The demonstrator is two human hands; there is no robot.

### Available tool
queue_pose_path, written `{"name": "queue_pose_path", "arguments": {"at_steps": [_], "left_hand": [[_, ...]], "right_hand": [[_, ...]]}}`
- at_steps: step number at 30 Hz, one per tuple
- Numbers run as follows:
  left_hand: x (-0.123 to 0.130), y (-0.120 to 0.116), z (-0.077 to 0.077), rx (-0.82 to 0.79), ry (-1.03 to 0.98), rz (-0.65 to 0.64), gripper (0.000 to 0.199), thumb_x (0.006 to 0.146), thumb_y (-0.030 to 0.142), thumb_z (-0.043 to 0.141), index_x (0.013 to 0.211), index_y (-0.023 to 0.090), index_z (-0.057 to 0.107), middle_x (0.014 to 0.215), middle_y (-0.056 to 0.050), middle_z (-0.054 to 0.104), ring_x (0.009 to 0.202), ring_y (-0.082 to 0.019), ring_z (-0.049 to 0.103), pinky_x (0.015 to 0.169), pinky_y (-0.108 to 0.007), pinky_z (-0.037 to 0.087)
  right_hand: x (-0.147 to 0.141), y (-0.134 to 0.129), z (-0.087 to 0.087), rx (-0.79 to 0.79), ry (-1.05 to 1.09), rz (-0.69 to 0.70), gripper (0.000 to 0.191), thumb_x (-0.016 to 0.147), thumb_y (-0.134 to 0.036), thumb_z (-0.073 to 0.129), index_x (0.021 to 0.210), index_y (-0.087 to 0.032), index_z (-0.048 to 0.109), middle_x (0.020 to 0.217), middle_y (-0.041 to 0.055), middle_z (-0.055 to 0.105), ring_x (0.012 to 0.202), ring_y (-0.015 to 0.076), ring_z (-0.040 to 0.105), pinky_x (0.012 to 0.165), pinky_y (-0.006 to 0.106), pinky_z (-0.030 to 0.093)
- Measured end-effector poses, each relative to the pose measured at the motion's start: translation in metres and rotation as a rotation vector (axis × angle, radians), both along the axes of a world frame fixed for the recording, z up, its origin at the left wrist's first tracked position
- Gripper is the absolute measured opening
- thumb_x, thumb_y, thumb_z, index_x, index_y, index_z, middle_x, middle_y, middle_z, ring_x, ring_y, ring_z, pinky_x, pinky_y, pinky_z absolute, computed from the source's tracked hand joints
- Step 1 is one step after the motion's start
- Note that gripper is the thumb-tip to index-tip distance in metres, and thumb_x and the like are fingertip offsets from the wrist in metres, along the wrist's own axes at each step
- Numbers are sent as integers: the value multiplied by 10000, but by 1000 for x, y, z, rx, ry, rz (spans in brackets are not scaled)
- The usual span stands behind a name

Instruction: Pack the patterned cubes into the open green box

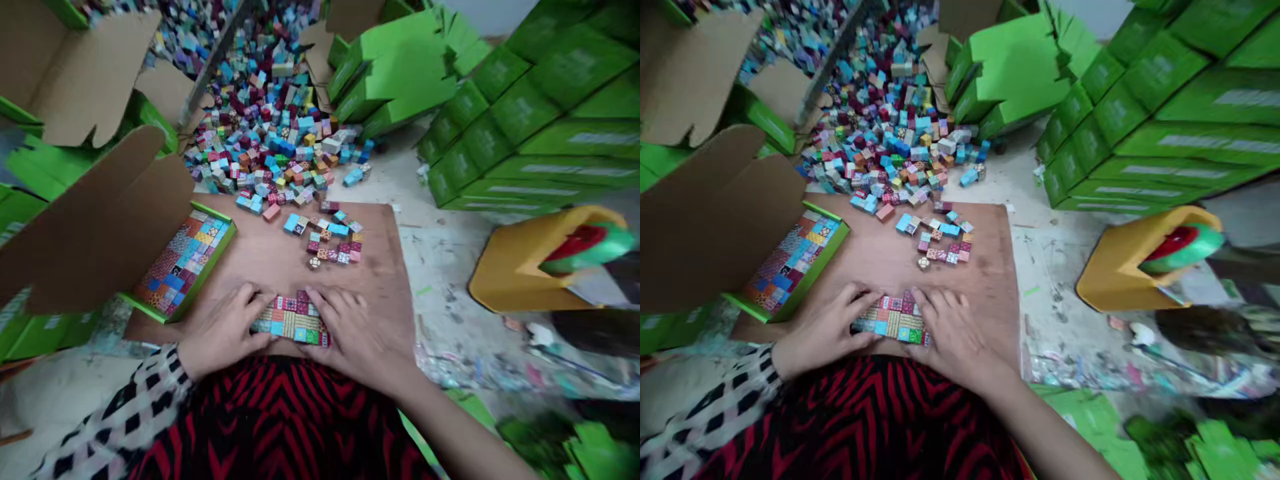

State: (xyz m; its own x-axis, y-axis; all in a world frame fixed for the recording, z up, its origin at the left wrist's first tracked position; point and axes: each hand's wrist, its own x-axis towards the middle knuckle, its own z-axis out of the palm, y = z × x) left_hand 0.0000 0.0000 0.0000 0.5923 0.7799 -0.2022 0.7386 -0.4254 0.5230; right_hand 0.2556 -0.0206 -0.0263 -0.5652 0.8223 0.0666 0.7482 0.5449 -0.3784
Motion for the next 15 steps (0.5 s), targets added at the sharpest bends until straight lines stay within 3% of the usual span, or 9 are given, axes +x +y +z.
{"name": "queue_pose_path", "arguments": {"at_steps": [4,10,15], "left_hand": [[8,0,-3,-41,-28,-8,563,830,293,602,1351,194,412,1233,-111,461,1091,-256,526,946,-430,484],[29,5,-1,-77,-63,-127,554,820,313,620,1320,152,445,1181,-121,505,1038,-251,553,904,-403,507],[36,21,12,-25,-11,-143,647,791,580,606,1290,186,490,1126,-102,545,988,-262,574,857,-430,512]], "right_hand": [[6,1,-5,17,93,7,673,844,-402,597,1393,-132,317,1280,178,508,1162,315,460,936,493,408],[29,-10,-8,-44,92,-26,728,819,-414,636,1410,-161,296,1235,162,518,1149,305,470,957,486,409],[36,-3,1,-78,122,-56,813,782,-573,637,1416,-185,308,1297,168,476,1164,320,463,934,484,431]]}}
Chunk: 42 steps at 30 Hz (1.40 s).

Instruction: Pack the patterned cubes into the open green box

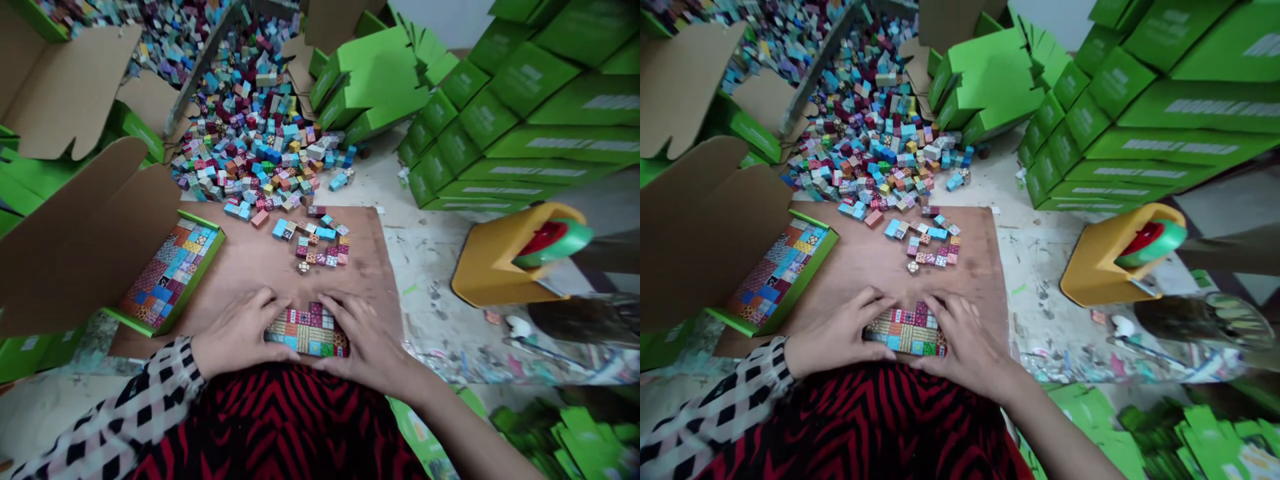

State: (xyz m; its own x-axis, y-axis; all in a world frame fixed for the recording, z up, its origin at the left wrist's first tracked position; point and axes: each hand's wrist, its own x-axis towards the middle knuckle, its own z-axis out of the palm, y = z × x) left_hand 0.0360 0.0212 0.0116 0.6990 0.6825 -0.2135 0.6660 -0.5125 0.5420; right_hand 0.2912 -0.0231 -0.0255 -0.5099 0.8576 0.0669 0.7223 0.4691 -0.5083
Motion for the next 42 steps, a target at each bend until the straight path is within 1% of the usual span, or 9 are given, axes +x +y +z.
{"name": "queue_pose_path", "arguments": {"at_steps": [4,6,10,14,19,23,27,35,42], "left_hand": [[13,20,1,110,14,100,407,944,437,420,1243,183,530,1040,-79,558,923,-215,585,831,-394,507],[26,33,-5,155,7,119,371,948,345,427,1265,171,513,1047,-81,557,909,-205,588,820,-379,511],[55,56,-17,225,76,95,431,905,282,499,1322,176,462,1114,-95,549,943,-227,600,808,-382,519],[72,67,-19,262,139,101,384,903,277,491,1273,173,496,1093,-103,560,942,-244,608,775,-381,522],[67,63,-20,210,86,102,226,906,247,472,1094,170,570,1046,-72,574,895,-209,615,788,-361,523],[60,59,-27,170,12,94,279,902,276,505,1160,180,545,1084,-69,574,944,-208,607,832,-368,520],[55,59,-34,170,-27,104,213,897,239,509,1085,190,597,1041,-56,569,941,-201,601,838,-366,517],[39,49,-29,109,-10,92,223,896,287,524,1050,189,652,985,-52,556,861,-186,601,792,-358,532],[34,45,-19,9,-101,68,256,851,147,553,1077,163,673,945,-57,601,882,-177,612,844,-343,517]], "right_hand": [[4,34,2,154,11,-189,423,946,-317,433,1345,-177,430,1212,152,550,1108,272,509,910,435,443],[6,54,3,191,-88,-263,392,938,-216,388,1314,-153,479,1214,158,564,1080,280,514,884,439,437],[4,81,8,141,-389,-208,447,904,-183,414,1347,-154,472,1334,127,535,1137,341,454,806,465,388],[4,87,16,130,-461,-133,374,930,-216,422,1284,-172,536,1260,104,597,1099,311,462,787,430,330],[11,85,23,117,-425,-31,239,915,-325,531,1057,-178,655,1027,84,664,983,269,489,815,408,290],[10,86,25,141,-386,61,246,897,-393,567,1035,-207,653,994,57,663,974,261,488,834,406,269],[8,87,21,147,-367,103,227,902,-418,551,966,-224,649,962,48,646,982,258,494,827,400,269],[13,86,-8,209,-319,14,357,907,-530,466,855,-210,617,925,81,632,878,266,523,700,365,281],[6,81,3,119,-359,-49,331,902,-507,496,877,-206,632,967,81,626,911,267,525,719,366,296]]}}
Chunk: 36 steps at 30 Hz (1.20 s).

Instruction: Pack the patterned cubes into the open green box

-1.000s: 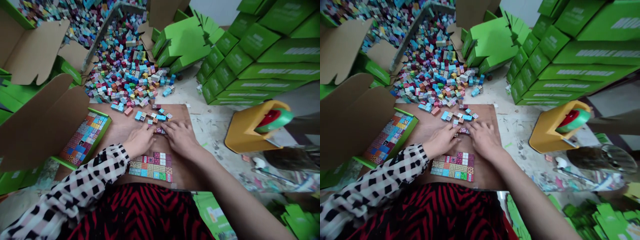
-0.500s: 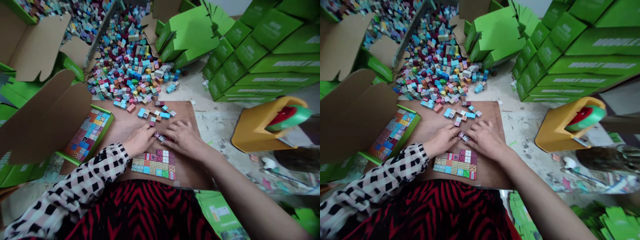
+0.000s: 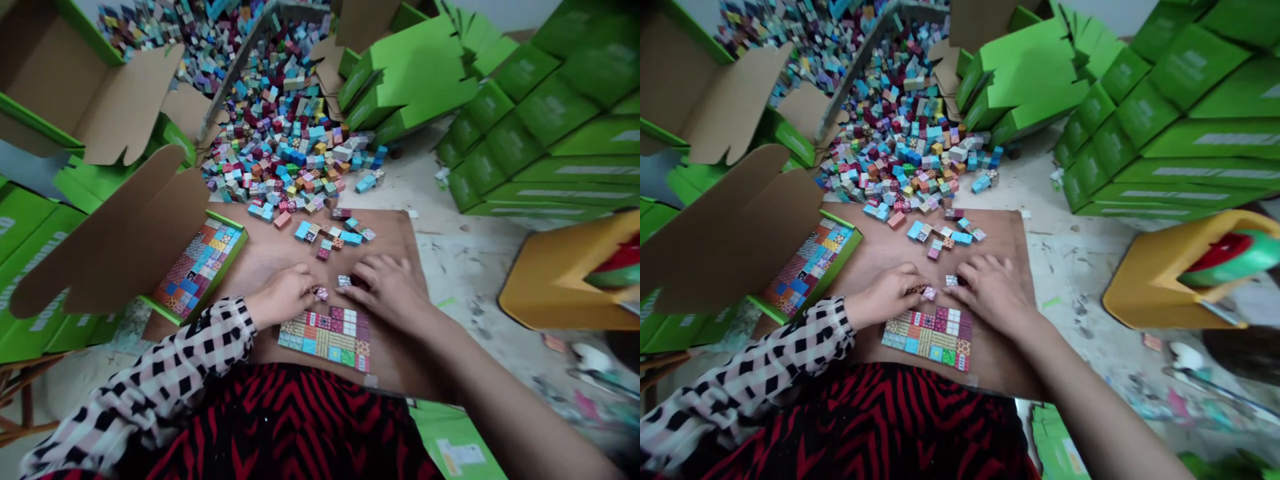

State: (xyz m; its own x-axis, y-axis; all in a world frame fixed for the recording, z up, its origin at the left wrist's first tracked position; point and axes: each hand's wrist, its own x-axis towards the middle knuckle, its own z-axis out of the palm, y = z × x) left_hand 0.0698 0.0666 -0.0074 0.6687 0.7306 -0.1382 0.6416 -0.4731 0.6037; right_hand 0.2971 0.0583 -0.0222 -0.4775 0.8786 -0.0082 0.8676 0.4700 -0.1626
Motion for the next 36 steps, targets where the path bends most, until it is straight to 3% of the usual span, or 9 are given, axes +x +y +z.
{"name": "queue_pose_path", "arguments": {"at_steps": [4,10,16,21,25,28,30,36], "left_hand": [[-2,-1,3,9,-23,-35,336,810,85,569,1131,150,643,1006,-72,652,962,-200,614,875,-362,505],[-5,-4,3,66,-75,-76,220,797,86,546,944,166,689,886,-40,682,876,-176,625,819,-341,510],[-8,-4,8,70,-74,-153,310,784,71,496,994,191,690,902,-34,698,890,-178,632,853,-359,497],[-14,-8,12,-14,-91,-174,362,788,108,495,1107,184,648,989,-54,692,942,-188,628,887,-362,487],[-18,-15,13,11,-2,-164,517,792,316,597,1286,183,523,1154,-98,632,1084,-260,558,956,-453,438],[-15,-22,16,14,123,-178,872,676,590,674,1377,143,412,1296,-163,520,1185,-346,463,998,-545,375],[-11,-27,18,11,174,-183,1021,608,658,689,1407,119,352,1328,-183,475,1206,-369,431,1012,-567,348],[-8,-34,16,19,164,-212,811,680,508,696,1354,145,429,1275,-144,510,1169,-324,451,994,-489,378]], "right_hand": [[0,-8,9,-71,16,56,274,916,-418,491,948,-203,659,1016,91,605,959,261,519,767,388,305],[2,-15,10,-71,34,13,289,915,-427,496,951,-217,691,958,80,600,946,258,504,810,410,296],[2,-17,8,-49,49,8,393,918,-464,470,1212,-248,616,1092,102,582,983,281,495,794,413,316],[4,-20,6,-72,75,-8,398,968,-403,372,1253,-237,595,1093,111,589,1003,270,507,839,427,327],[5,-24,6,-67,72,-27,408,977,-373,343,1279,-222,573,1105,115,597,1008,272,517,848,436,330],[6,-28,8,-57,50,-34,469,952,-445,385,1316,-190,536,1131,135,587,1022,295,512,859,452,343],[7,-31,8,-35,53,-34,549,928,-501,411,1355,-165,490,1146,153,576,1033,309,507,865,461,356],[15,-34,1,-26,160,-105,476,968,-435,328,1336,-190,504,1163,138,583,1051,284,526,865,453,392]]}}
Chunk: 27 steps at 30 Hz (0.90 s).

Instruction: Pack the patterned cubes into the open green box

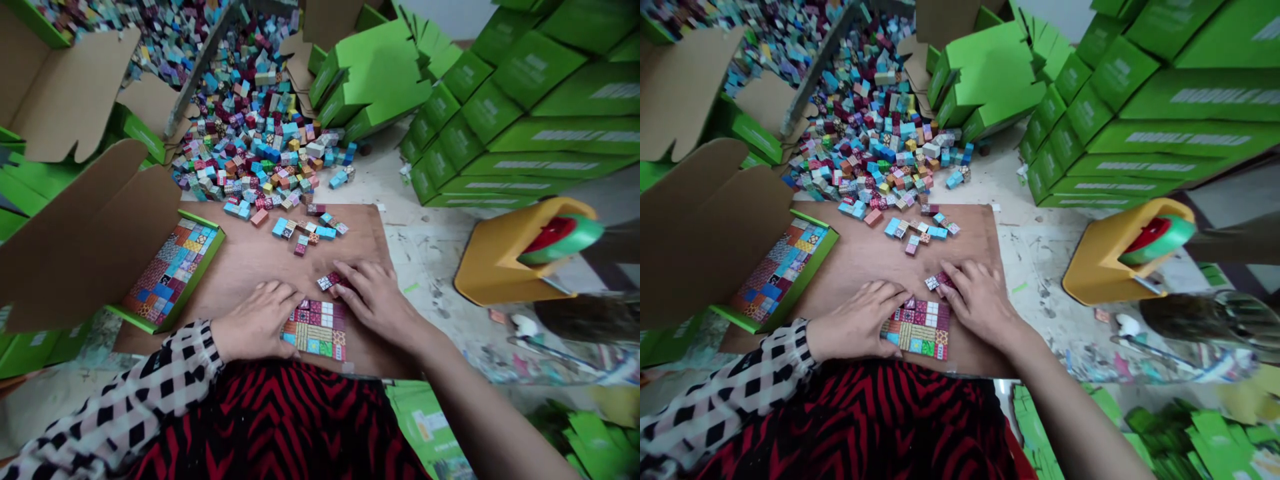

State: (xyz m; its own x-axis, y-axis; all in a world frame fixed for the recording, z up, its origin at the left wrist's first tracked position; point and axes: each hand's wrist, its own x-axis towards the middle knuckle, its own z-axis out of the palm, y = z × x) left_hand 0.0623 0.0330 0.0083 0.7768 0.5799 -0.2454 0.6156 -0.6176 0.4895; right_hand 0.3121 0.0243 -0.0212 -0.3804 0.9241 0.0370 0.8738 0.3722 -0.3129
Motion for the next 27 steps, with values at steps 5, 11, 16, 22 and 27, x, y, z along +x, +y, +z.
{"name": "queue_pose_path", "arguments": {"at_steps": [5,11,16,22,27], "left_hand": [[-4,-1,-6,3,-44,-22,841,712,473,691,1427,196,346,1283,-124,525,1172,-308,458,1007,-485,371],[-11,-8,-1,-10,-74,24,970,715,555,692,1479,200,212,1459,-172,365,1319,-345,367,1067,-531,333],[-29,-9,6,-19,-161,288,732,864,435,548,1471,218,200,1444,-147,391,1329,-273,384,1079,-460,363],[-42,-13,4,-41,-53,217,828,774,383,632,1468,213,214,1387,-137,456,1264,-305,416,1067,-520,339],[-41,-16,1,-54,-2,207,874,737,410,668,1472,207,240,1456,-124,385,1291,-322,362,1083,-537,299]], "right_hand": [[2,1,-8,5,15,-14,448,956,-423,373,1299,-193,545,1175,137,576,1056,297,521,849,466,412],[8,-1,-8,1,154,-18,409,981,-349,334,1299,-187,532,1192,137,557,1092,269,510,895,461,424],[11,-2,-2,-37,163,91,406,966,-333,395,1346,-235,502,1316,130,498,1185,284,453,948,496,406],[-1,10,-3,-2,122,125,350,965,-304,419,1255,-223,596,1168,106,615,1041,253,523,887,435,437],[-6,14,-8,38,99,67,358,948,-326,455,1230,-171,611,1055,134,608,966,261,543,826,414,469]]}}
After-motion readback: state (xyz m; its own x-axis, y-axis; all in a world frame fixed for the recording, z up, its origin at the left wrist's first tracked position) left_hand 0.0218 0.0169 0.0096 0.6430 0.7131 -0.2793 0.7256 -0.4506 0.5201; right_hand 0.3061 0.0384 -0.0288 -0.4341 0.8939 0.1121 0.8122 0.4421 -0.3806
